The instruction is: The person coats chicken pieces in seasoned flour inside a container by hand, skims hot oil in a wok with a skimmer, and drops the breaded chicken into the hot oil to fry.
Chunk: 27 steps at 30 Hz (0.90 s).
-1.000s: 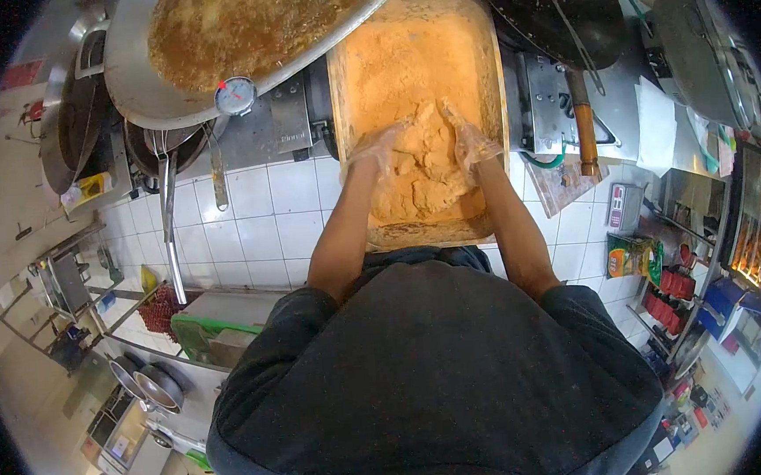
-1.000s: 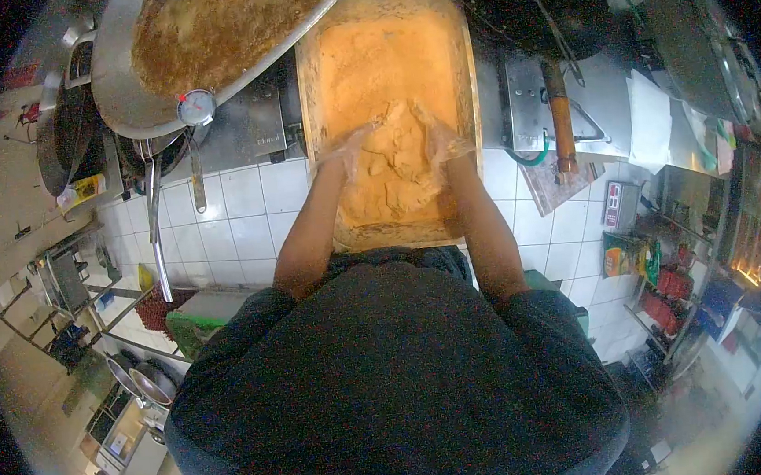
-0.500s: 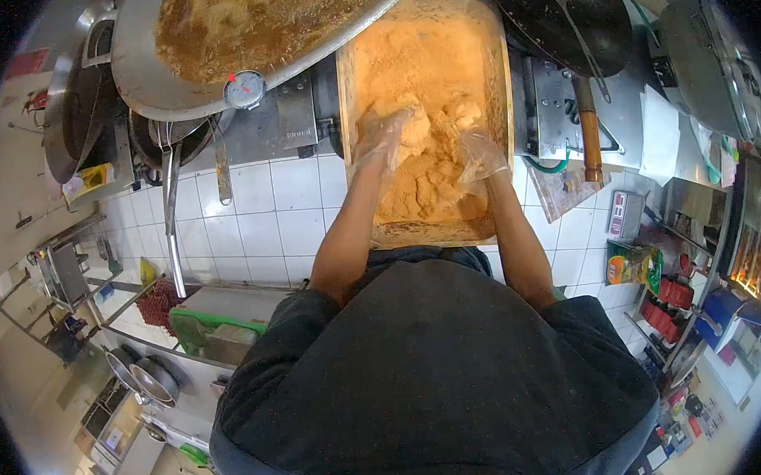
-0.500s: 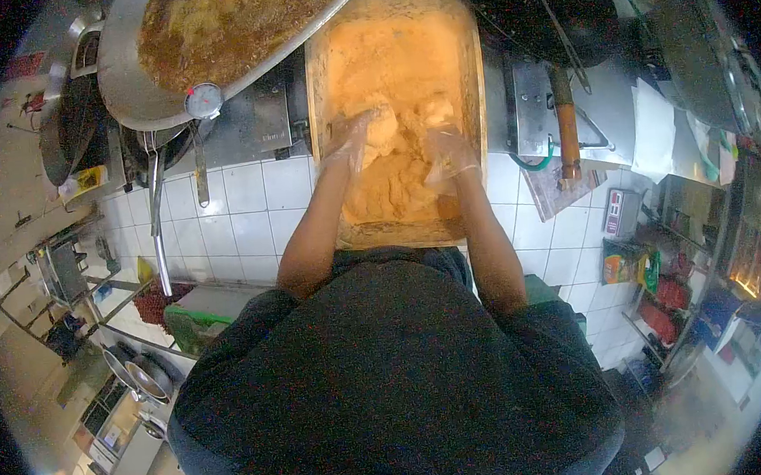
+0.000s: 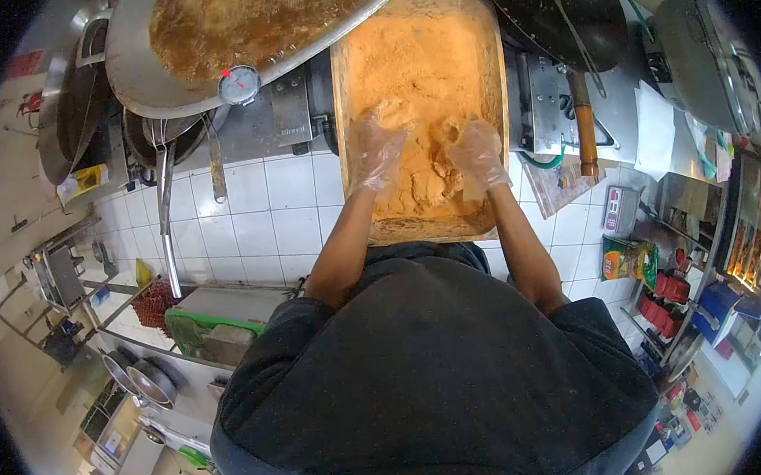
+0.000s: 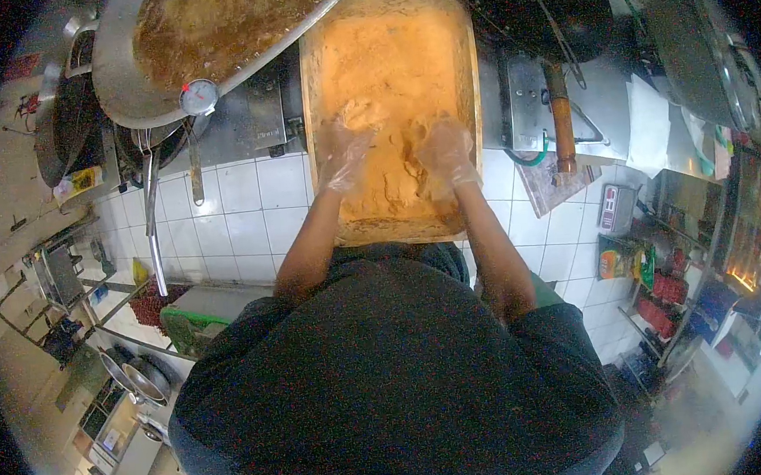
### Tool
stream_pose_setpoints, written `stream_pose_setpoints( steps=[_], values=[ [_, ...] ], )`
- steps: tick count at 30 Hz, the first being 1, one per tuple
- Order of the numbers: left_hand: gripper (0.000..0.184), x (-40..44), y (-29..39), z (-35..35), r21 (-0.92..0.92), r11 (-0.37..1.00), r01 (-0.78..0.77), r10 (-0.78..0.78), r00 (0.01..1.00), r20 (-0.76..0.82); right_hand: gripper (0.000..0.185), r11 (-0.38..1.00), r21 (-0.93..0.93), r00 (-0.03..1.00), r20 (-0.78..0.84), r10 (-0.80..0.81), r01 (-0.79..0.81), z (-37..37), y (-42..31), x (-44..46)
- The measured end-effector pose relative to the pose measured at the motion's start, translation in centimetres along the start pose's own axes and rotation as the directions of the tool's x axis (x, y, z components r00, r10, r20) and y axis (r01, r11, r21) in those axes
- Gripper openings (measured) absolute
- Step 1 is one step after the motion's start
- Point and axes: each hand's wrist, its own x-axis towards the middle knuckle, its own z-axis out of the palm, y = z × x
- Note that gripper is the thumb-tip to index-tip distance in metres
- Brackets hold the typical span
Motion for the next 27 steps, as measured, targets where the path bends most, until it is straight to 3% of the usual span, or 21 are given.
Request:
stream_pose_setpoints(
  steps=[2, 3, 4, 5, 6, 7, 9, 10, 12, 13, 14, 16, 17, 18, 19, 21, 22, 24, 26, 27],
  values=[
    [0.028, 0.7, -1.0, -0.6, 0.133, 0.991, 0.0, -0.001, 1.0, 0.004, 0.034, 0.98, -0.147, 0.988, -0.058, -0.144, 0.134, -4.7, -4.3, -1.4],
    [0.027, 0.5, -1.1, -0.6, 0.255, 0.967, -0.011, 0.011, 1.0, 0.003, 0.032, 0.866, -0.468, 0.952, -0.143, -0.272, 0.177, -4.1, -4.4, -1.6],
    [0.026, 0.3, -1.2, -0.7, 0.372, 0.928, -0.021, 0.022, 1.0, 0.002, 0.031, 0.666, -0.738, 0.892, -0.225, -0.393, 0.107, -3.4, -4.4, -1.8],
    [0.026, 0.1, -0.1, -0.7, 0.498, 0.866, -0.051, 0.056, 0.998, 0.004, 0.028, 0.191, -0.972, 0.782, -0.225, -0.581, -0.137, 2.3, -1.2, 0.1],
    [0.026, 0.1, 0.6, -0.8, 0.615, 0.785, -0.077, 0.09, 0.996, 0.009, 0.025, -0.164, -0.941, 0.745, -0.12, -0.656, -0.296, 3.6, -0.1, 0.9],
    [0.024, 0.4, -1.2, -0.8, 0.638, 0.735, -0.227, 0.27, 0.962, 0.032, 0.022, -0.45, -0.752, 0.694, -0.013, -0.719, -0.481, 3.9, 0.2, 1.3],
    [0.021, 0.2, -4.2, -0.8, 0.673, 0.561, -0.482, 0.586, 0.805, 0.089, 0.015, -0.704, -0.475, 0.738, 0.153, -0.657, -0.528, 4.5, 1.3, 1.6],
    [0.019, -0.6, -4.4, -0.7, 0.704, 0.577, -0.414, 0.515, 0.853, 0.079, 0.013, -0.582, -0.467, 0.668, -0.025, -0.744, -0.666, 5.1, 1.4, 1.6],
    [0.015, -1.2, -3.5, -0.9, 0.763, 0.583, -0.279, 0.379, 0.924, 0.049, 0.009, -0.3, -0.347, 0.425, -0.375, -0.824, -0.888, 6.1, 1.0, 3.4],
    [0.016, -1.0, -3.0, -1.2, 0.719, 0.635, -0.282, 0.37, 0.928, 0.037, 0.008, -0.309, -0.671, 0.577, -0.217, -0.788, -0.675, 5.8, 1.9, 3.6],
    [0.016, -1.0, -2.7, -1.4, 0.671, 0.687, -0.281, 0.355, 0.934, 0.027, 0.007, -0.296, -0.889, 0.657, -0.007, -0.753, -0.349, 5.3, 3.4, 3.4],
    [0.017, -1.6, -2.0, -1.5, 0.597, 0.752, -0.28, 0.345, 0.938, 0.005, 0.007, -0.028, -0.995, 0.7, 0.089, -0.708, 0.098, 5.6, 4.3, 2.6],
    [0.018, -1.5, -1.5, -1.5, 0.577, 0.765, -0.286, 0.359, 0.933, -0.014, 0.009, 0.207, -0.969, 0.749, -0.038, -0.662, 0.135, 6.2, 3.8, 2.9],
    [0.019, -1.4, -0.7, -1.6, 0.557, 0.778, -0.291, 0.371, 0.928, -0.033, 0.012, 0.197, -0.979, 0.713, -0.098, -0.694, 0.058, 6.1, 4.1, 3.5],
    [0.02, -1.2, 1.1, -1.7, 0.449, 0.865, -0.224, 0.278, 0.959, -0.058, 0.015, 0.194, -0.981, 0.673, -0.157, -0.722, -0.02, 5.1, 3.5, 3.7],
    [0.022, -1.8, 4.3, -1.8, 0.208, 0.977, -0.044, 0.059, 0.996, -0.067, 0.025, 0.403, -0.881, 0.578, -0.199, -0.792, 0.249, 0.3, 3.1, 2.0],
    [0.026, -1.5, 5.2, -1.8, 0.22, 0.975, 0.012, -0.004, 0.999, -0.039, 0.031, 0.488, -0.756, 0.543, -0.211, -0.813, 0.436, -3.2, 2.0, 0.6],
    [0.037, -0.6, 6.3, -1.4, 0.25, 0.961, 0.119, -0.129, 0.991, 0.023, 0.041, 0.619, -0.442, 0.617, -0.17, -0.769, 0.649, -8.6, -0.9, -1.8],
    [0.047, 0.3, 4.3, -0.7, 0.158, 0.987, 0.027, -0.053, 0.986, 0.156, 0.042, 0.854, -0.186, 0.873, 0.057, -0.485, 0.487, -12.8, -5.8, -3.1],
    [0.049, 0.2, 4.1, 0.0, 0.003, 0.999, 0.035, -0.035, 0.98, 0.195, 0.043, 0.936, -0.078, 0.925, 0.203, -0.322, 0.343, -13.5, -6.6, -3.5]
  ],
)
